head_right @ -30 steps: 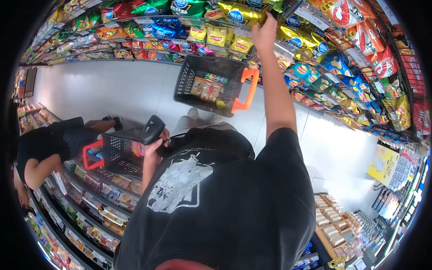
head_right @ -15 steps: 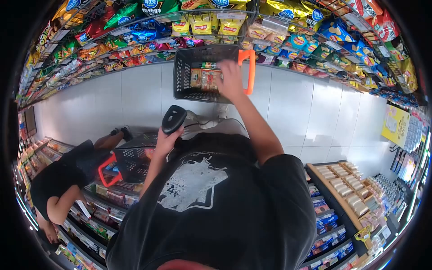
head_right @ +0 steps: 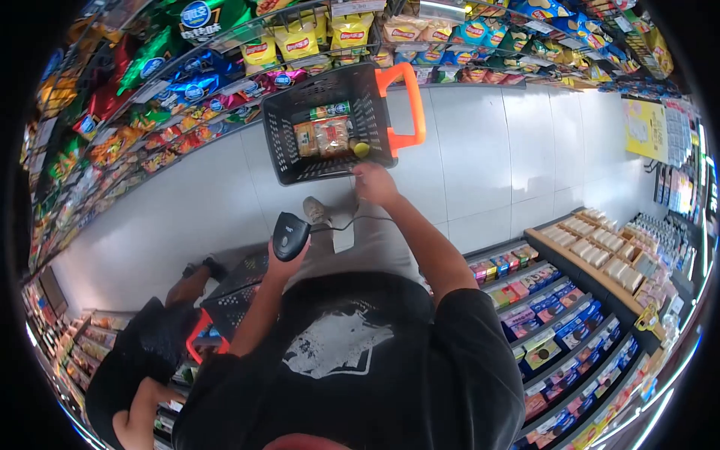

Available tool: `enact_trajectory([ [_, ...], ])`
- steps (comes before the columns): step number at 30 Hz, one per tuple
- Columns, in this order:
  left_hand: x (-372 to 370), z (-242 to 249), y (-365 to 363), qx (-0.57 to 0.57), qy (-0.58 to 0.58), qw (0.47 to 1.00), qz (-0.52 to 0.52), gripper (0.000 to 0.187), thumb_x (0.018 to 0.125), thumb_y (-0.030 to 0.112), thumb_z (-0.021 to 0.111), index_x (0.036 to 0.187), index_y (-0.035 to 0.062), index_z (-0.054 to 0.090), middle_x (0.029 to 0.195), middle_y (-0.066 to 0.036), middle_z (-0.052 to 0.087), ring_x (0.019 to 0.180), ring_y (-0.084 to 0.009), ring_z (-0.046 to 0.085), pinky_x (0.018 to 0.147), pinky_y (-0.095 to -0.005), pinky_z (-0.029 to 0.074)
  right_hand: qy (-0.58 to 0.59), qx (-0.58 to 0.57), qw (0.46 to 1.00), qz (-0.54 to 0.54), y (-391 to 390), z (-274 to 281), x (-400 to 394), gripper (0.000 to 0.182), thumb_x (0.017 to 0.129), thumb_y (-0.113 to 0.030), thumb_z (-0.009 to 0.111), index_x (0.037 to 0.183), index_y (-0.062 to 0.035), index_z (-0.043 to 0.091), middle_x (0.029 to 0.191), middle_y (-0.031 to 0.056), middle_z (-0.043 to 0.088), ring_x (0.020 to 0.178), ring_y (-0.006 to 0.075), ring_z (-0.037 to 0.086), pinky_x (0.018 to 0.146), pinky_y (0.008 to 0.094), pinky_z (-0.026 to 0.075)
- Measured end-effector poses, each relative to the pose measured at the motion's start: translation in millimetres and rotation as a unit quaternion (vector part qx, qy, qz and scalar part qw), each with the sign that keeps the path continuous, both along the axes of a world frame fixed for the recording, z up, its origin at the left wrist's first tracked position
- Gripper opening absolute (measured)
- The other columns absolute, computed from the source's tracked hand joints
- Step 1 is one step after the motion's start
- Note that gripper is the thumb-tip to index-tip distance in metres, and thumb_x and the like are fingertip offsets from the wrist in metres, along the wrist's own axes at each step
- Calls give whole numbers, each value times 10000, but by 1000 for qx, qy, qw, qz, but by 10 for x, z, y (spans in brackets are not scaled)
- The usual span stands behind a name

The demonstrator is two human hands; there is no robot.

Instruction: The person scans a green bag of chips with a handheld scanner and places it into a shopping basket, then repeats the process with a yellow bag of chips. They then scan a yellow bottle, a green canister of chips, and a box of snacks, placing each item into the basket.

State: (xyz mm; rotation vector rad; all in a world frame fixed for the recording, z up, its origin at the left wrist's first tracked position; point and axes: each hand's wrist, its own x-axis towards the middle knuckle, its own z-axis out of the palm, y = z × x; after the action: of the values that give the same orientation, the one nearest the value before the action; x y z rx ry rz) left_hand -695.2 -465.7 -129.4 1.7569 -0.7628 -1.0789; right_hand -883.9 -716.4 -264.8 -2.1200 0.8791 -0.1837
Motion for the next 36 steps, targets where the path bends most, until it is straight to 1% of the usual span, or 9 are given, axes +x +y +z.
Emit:
enact_trajectory([
  [4, 79, -927, 206, -83, -75, 993, -23, 468, 790, -3, 795, 1187, 22, 551, 1059, -90, 698, 944, -165, 685, 805, -320, 537, 113, 16, 993, -31, -316, -870, 228, 191, 819, -124, 650, 1000, -71, 680, 1005, 156, 702, 975, 358, 677, 861, 450, 544],
  [7, -190, -1610, 354, -68, -57, 987, 133, 624, 631, 127, 863, 1183, 17, 593, 1066, -143, 682, 956, -276, 682, 887, -405, 508, 260, 61, 963, 24, -441, -1577, 360, 263, 823, -211, 647, 1052, -89, 691, 1056, 158, 709, 1025, 345, 680, 890, 441, 545],
  [12, -462, -2381, 609, -82, -11, 987, 138, 732, 577, 169, 885, 1220, 19, 568, 1091, -153, 665, 1037, -338, 651, 932, -461, 484, 415, 50, 907, 55, -484, -2393, 574, 427, 853, -280, 611, 1229, -83, 657, 1262, 159, 666, 1178, 336, 640, 998, 442, 510],
  [17, -274, -2009, 73, -135, -141, 981, -1, 477, 585, 224, 857, 1007, 91, 680, 965, -131, 658, 900, -371, 624, 813, -471, 484, 487, 104, 857, 136, -541, -3314, 645, 578, 849, -334, 670, 1373, -109, 582, 1435, 183, 530, 1338, 385, 497, 1084, 495, 434],
  [23, -291, -2400, -28, -79, -50, 996, 6, 354, 582, 181, 830, 896, 86, 696, 870, -99, 666, 835, -320, 642, 740, -436, 502, 543, 121, 822, 124, -709, -3651, 978, 661, 835, -367, 721, 1439, -168, 540, 1528, 135, 451, 1406, 364, 428, 1127, 498, 364],
  [25, -340, -2764, 169, -90, -19, 996, -14, 237, 819, 208, 664, 977, 31, 659, 888, -113, 669, 814, -269, 661, 735, -381, 532, 545, 111, 831, 31, -674, -4121, 972, 622, 875, -368, 677, 1440, -147, 541, 1508, 118, 478, 1394, 311, 447, 1128, 487, 351],
  [28, -265, -2746, 15, -88, -25, 995, -36, 263, 935, 241, 546, 990, 10, 659, 902, -119, 677, 835, -248, 669, 767, -375, 540, 576, 98, 812, 1, -670, -4471, 1013, 570, 887, -329, 668, 1418, -155, 558, 1495, 114, 482, 1381, 304, 459, 1098, 456, 383],
  [33, -206, -2661, -62, -112, -134, 984, -27, 324, 581, 139, 795, 873, 73, 672, 843, -103, 663, 800, -329, 653, 753, -440, 500, 609, 71, 790, 11, -689, -4585, 1052, 489, 908, -263, 654, 1382, -168, 585, 1472, 107, 489, 1360, 291, 480, 1048, 406, 438],
  [36, -169, -2361, -3, -70, -148, 986, -32, 367, 572, 150, 809, 905, 75, 674, 880, -115, 675, 831, -338, 657, 775, -444, 499, 604, 56, 792, 71, -672, -4128, 1095, 462, 927, -255, 635, 1376, -154, 593, 1480, 111, 468, 1359, 304, 475, 1032, 423, 454],
])
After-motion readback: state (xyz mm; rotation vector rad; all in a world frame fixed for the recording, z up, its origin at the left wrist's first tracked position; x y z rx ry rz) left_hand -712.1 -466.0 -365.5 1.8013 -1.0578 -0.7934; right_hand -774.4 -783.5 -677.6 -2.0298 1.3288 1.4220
